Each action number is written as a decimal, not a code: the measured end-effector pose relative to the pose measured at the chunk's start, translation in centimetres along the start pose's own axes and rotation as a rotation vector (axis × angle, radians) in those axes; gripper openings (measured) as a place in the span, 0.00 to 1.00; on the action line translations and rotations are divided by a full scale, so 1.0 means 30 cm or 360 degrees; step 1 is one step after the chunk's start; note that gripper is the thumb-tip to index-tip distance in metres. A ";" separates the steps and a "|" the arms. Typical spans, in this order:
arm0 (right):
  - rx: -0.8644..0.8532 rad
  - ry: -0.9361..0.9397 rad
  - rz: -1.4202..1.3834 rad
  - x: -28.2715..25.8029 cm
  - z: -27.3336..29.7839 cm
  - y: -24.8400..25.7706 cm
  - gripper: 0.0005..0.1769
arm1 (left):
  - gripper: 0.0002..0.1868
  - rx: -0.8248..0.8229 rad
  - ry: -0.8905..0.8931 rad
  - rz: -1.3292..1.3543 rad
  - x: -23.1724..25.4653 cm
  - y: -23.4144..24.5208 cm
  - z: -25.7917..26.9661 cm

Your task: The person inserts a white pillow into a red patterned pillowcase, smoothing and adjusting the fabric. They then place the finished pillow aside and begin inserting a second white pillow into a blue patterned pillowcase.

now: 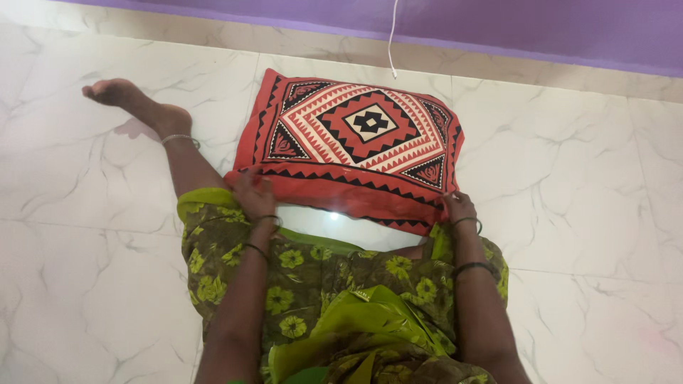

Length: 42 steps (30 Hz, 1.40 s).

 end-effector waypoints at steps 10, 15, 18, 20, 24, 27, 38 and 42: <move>-0.0037 -0.0826 -0.1154 0.106 -0.076 -0.137 0.59 | 0.41 -0.0260 0.0810 0.0322 -0.244 -0.058 -0.140; 0.0105 -0.0892 -0.1079 0.132 -0.057 -0.098 0.35 | 0.38 -0.0510 0.1551 0.0457 -0.334 -0.100 -0.020; 0.0244 -0.0717 -0.1133 0.117 -0.063 -0.069 0.22 | 0.33 -0.0601 0.1661 0.0492 -0.331 -0.112 0.001; 0.0257 -0.0730 -0.1203 0.123 -0.062 -0.076 0.17 | 0.26 -0.0542 0.1654 0.0590 -0.318 -0.114 0.014; 0.0464 -0.0492 -0.1358 0.104 -0.070 -0.026 0.17 | 0.23 -0.0628 0.1459 0.0550 -0.293 -0.101 0.000; 0.0522 -0.0472 -0.1459 0.093 -0.056 -0.007 0.17 | 0.21 -0.0657 0.1386 0.0653 -0.275 -0.102 0.014; -0.0375 -0.0579 -0.0293 0.100 -0.003 -0.088 0.32 | 0.26 -0.0415 0.1330 0.0867 -0.262 -0.037 -0.027; -0.0092 0.1071 0.0584 -0.105 -0.043 0.110 0.32 | 0.28 -0.0020 0.0923 -0.0511 -0.282 0.269 -0.180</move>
Point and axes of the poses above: each hand's wrist, its own z-axis away from the middle knuckle, its own y-axis out of the back of the hand, x = y × z, the point moved 9 cm from there along -z, towards the middle knuckle, and after that the axes turned 1 degree about -y, right-handed, at the moved point
